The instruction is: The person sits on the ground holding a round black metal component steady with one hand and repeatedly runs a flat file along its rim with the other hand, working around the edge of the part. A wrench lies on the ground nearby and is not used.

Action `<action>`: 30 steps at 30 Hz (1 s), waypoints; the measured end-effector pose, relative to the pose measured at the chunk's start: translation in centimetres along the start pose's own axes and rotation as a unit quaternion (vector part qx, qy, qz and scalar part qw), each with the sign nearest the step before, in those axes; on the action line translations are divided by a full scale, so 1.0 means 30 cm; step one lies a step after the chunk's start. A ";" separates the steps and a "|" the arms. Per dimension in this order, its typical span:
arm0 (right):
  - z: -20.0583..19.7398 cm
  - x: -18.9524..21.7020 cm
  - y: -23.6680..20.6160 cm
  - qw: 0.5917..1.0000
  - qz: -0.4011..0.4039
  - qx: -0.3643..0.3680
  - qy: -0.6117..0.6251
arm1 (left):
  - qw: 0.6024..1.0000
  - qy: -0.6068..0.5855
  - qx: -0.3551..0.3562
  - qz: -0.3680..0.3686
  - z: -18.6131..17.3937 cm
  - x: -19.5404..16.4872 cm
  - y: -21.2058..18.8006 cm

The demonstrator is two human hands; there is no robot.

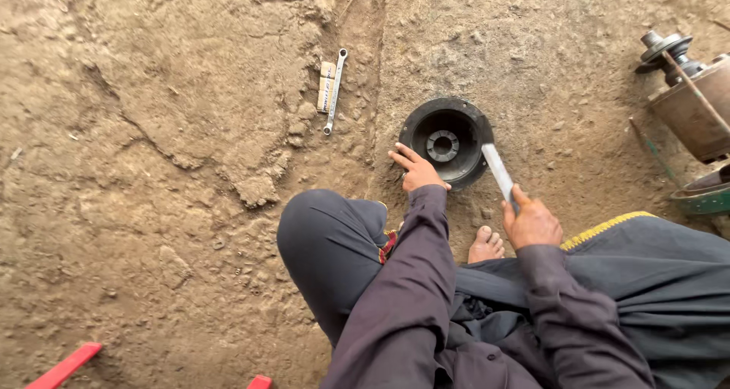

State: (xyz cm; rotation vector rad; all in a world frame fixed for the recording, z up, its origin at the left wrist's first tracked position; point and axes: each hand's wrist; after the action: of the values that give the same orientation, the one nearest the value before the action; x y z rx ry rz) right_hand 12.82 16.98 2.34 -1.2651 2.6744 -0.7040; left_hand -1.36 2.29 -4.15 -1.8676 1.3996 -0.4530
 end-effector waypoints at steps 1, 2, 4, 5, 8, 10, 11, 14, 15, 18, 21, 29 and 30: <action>0.003 -0.007 -0.005 1.000 -0.014 -0.014 -0.008 | 1.000 -0.005 -0.005 -0.007 0.001 0.002 -0.002; 0.005 -0.011 -0.004 0.999 -0.028 -0.028 -0.013 | 1.000 -0.007 -0.012 -0.002 0.001 0.001 -0.001; 0.011 -0.020 0.000 0.999 -0.035 -0.034 -0.012 | 1.000 0.000 -0.026 0.013 0.003 0.006 -0.003; 0.013 -0.027 0.002 0.999 -0.029 -0.031 -0.009 | 1.000 0.003 -0.013 0.011 0.006 0.008 -0.006; 0.018 -0.044 0.006 1.000 -0.017 -0.016 -0.009 | 1.000 -0.004 0.002 0.010 0.008 0.011 -0.005; 0.023 -0.054 0.005 1.000 -0.015 -0.007 -0.011 | 1.000 -0.014 -0.004 0.008 0.009 0.010 -0.004; 0.026 -0.056 0.006 1.000 -0.017 -0.006 -0.010 | 1.000 -0.015 -0.010 0.011 0.008 0.008 -0.003; 0.036 -0.061 0.009 0.999 -0.021 -0.027 0.004 | 1.000 0.002 -0.009 0.015 0.009 0.006 -0.006; 0.039 -0.061 0.014 0.999 -0.026 -0.044 0.010 | 1.000 0.006 -0.002 0.013 0.009 0.006 -0.006; 0.037 -0.059 0.027 1.000 -0.012 -0.002 0.004 | 1.000 0.009 0.005 0.007 0.006 0.002 -0.001; 0.029 -0.040 0.050 0.996 -0.066 -0.061 0.009 | 1.000 -0.004 -0.013 0.015 0.009 0.002 0.001; 0.006 0.020 0.056 0.997 -0.049 -0.061 -0.014 | 1.000 0.016 -0.003 0.006 0.003 -0.003 -0.004; 0.004 0.021 0.060 0.998 -0.033 -0.045 -0.014 | 1.000 0.023 0.004 0.006 0.001 -0.005 -0.004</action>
State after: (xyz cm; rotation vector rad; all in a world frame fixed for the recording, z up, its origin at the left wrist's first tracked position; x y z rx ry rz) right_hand 11.19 17.45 1.49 -1.3811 2.6797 -0.5750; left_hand -1.32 2.45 -4.06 -1.8513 1.4355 -0.4975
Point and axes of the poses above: each hand's wrist, its own y-axis towards the middle knuckle, its own z-axis out of the palm, x = y × z, and after that the axes turned 8 degrees about x, right-handed
